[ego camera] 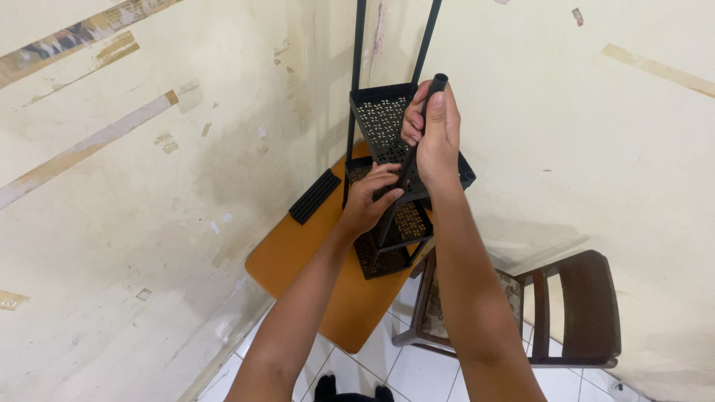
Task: The person assembles a black plastic shelving unit by inserting vertical poles into the perforated shelves and securing them with plastic connectors. The person works on a small orange table in a room with tiled flooring and a wooden chair nearby.
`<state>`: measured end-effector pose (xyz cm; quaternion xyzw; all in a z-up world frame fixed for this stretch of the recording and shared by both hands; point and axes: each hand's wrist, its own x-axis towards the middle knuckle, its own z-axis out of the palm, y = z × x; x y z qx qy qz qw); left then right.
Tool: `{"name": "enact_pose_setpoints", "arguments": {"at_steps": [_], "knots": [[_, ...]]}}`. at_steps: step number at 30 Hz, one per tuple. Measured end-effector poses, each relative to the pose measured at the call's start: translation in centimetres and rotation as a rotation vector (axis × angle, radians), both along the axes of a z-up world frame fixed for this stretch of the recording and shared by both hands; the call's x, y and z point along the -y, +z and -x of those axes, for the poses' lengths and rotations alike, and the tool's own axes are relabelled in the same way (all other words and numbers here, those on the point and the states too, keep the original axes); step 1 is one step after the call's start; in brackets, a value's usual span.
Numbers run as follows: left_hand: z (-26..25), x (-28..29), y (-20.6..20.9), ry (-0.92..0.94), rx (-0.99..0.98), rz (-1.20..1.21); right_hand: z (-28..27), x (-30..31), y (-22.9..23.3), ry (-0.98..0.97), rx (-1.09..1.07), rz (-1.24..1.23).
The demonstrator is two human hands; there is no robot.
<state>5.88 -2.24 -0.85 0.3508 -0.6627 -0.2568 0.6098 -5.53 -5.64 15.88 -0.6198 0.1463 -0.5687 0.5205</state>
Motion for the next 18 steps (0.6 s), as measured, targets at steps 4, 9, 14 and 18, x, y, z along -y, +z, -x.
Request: {"name": "enact_pose_setpoints", "arguments": {"at_steps": [4, 9, 14, 18], "knots": [[-0.4, -0.4, 0.6, -0.039, -0.005, -0.004, 0.2, 0.5, -0.8, -0.030, -0.046, 0.001], [-0.9, -1.6, 1.5, -0.042, 0.032, 0.083, 0.4, -0.1, -3.5, -0.112, -0.150, 0.008], [-0.5, -3.3, 1.4, 0.046, 0.172, 0.010, 0.6, -1.8, -5.9, -0.303, -0.316, 0.067], [-0.8, -4.3, 0.7, 0.100, 0.307, 0.010, 0.7, -3.4, -6.9, -0.500, -0.464, 0.065]]}}
